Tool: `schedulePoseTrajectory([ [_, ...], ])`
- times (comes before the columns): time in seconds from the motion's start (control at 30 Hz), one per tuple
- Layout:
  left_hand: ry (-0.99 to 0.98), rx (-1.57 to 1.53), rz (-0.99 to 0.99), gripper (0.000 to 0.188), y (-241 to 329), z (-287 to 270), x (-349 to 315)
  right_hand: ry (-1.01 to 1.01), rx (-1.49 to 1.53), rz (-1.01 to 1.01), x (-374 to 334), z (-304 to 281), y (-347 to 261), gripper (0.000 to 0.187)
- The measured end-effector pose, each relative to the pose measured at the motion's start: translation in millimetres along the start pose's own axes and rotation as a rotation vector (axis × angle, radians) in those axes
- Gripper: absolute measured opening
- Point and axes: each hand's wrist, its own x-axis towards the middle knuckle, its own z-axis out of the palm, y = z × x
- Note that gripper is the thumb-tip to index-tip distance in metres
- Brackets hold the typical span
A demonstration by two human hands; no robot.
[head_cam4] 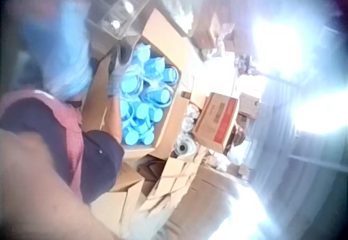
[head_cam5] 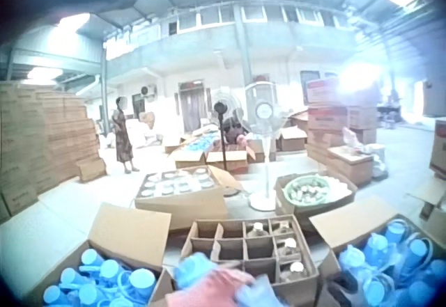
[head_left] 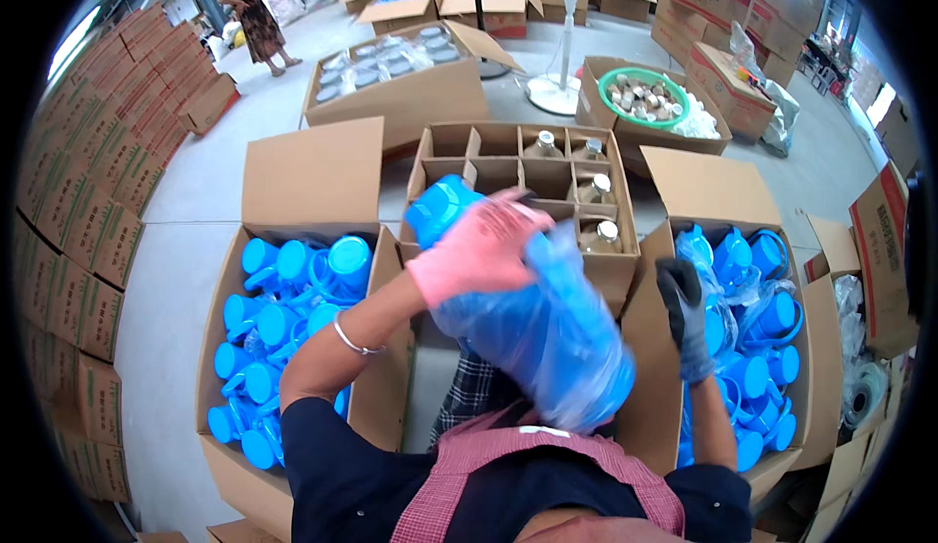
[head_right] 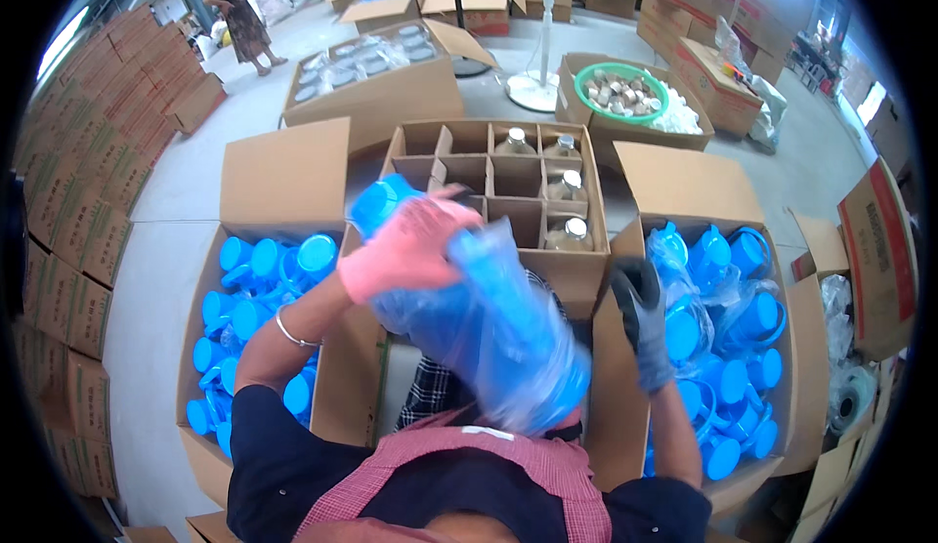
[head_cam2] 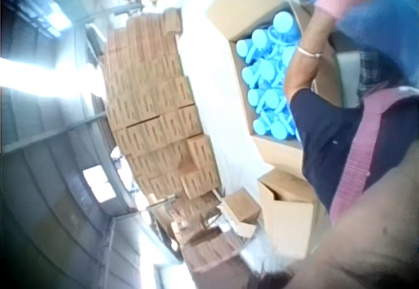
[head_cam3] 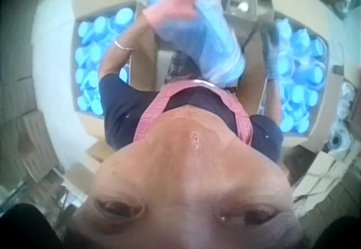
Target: The person assembles blue thermos bottles by removing the inner metal container from a cardboard divider, placing it into a blue plastic outer shell, and then screwing on a blue plastic top.
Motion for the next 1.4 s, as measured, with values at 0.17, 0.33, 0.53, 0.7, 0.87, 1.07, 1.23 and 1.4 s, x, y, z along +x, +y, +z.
schedulePoseTrajectory([
  [0.17, 0.229, -0.202, -0.465, 0.036, -32, 23, -17, 0.038, 0.139, 0.109, -79, -2, 73, 0.029],
  [0.33, 0.248, -0.579, -0.565, 0.027, -56, 51, -35, 0.018, 0.083, 0.071, -63, -12, 63, 0.032],
  [0.53, 0.358, -0.665, -0.631, 0.027, -50, 55, -40, -0.037, -0.011, -0.015, -43, -20, 46, 0.035],
  [0.7, 0.389, -0.457, -0.552, 0.027, -47, 72, -43, -0.071, -0.125, -0.083, -34, -37, 29, 0.037],
  [0.87, 0.428, -1.027, -0.615, 0.018, -91, 55, -51, -0.119, -0.209, -0.175, -29, -41, 8, 0.040],
  [1.07, 0.409, -0.798, -0.564, 0.022, -88, 68, -40, -0.182, -0.298, -0.251, -15, -50, -1, 0.044],
  [1.23, 0.349, -1.054, -0.577, 0.025, -125, 74, -46, -0.231, -0.379, -0.361, -12, -55, -25, 0.046],
  [1.4, 0.337, -1.261, -0.667, 0.023, -134, 78, -44, -0.296, -0.555, -0.515, 6, -53, -42, 0.049],
])
